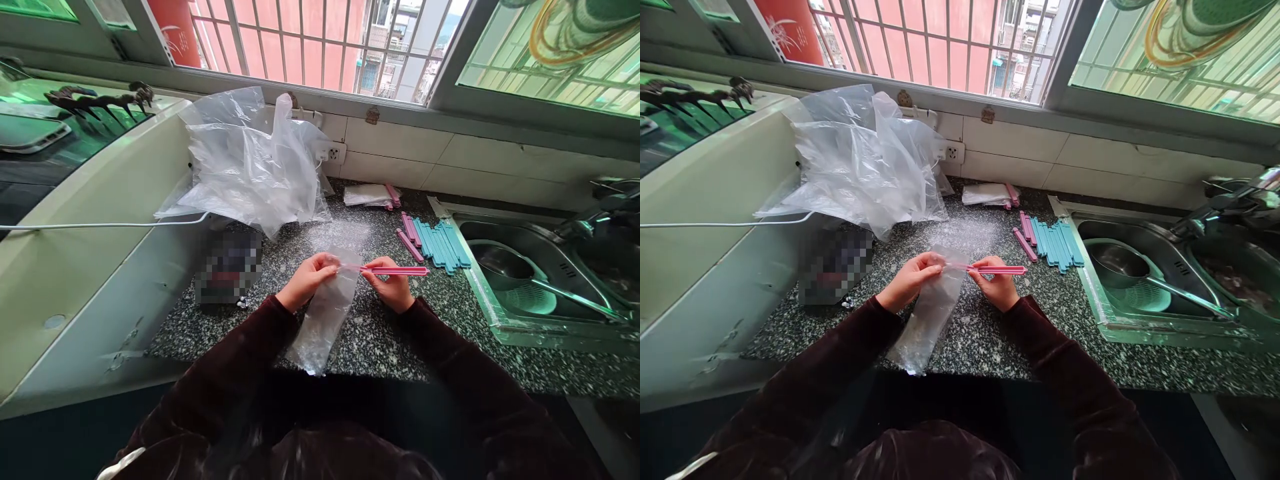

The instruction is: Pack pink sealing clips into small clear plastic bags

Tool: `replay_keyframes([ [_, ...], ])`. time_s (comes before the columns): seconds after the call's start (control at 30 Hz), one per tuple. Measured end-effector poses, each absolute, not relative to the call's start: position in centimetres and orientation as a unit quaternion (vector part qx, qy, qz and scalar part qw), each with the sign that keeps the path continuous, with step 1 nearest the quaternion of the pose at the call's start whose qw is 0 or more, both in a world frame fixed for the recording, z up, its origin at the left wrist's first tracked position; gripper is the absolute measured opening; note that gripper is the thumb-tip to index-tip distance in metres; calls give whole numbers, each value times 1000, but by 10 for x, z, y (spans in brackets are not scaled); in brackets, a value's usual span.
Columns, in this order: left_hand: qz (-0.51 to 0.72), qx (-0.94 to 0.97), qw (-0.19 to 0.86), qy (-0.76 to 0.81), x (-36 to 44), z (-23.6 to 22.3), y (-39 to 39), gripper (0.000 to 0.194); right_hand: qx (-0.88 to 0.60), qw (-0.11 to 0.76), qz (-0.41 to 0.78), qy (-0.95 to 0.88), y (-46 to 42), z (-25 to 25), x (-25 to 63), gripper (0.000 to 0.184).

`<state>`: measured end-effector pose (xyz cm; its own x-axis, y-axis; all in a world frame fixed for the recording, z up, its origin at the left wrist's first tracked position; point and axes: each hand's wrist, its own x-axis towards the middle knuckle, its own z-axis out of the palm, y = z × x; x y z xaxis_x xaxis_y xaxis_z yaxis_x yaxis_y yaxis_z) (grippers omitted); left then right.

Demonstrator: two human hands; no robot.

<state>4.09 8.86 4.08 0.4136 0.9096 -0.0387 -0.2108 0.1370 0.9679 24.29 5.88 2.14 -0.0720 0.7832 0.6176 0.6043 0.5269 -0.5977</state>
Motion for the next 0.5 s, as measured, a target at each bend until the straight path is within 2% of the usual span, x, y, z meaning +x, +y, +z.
replay_keyframes([
  [0.23,414,557,622,363,41,39,89,35,-486,497,95,-713,57,22,243,12],
  [0.5,428,520,639,371,40,36,89,91,-501,502,101,-697,56,22,243,17],
])
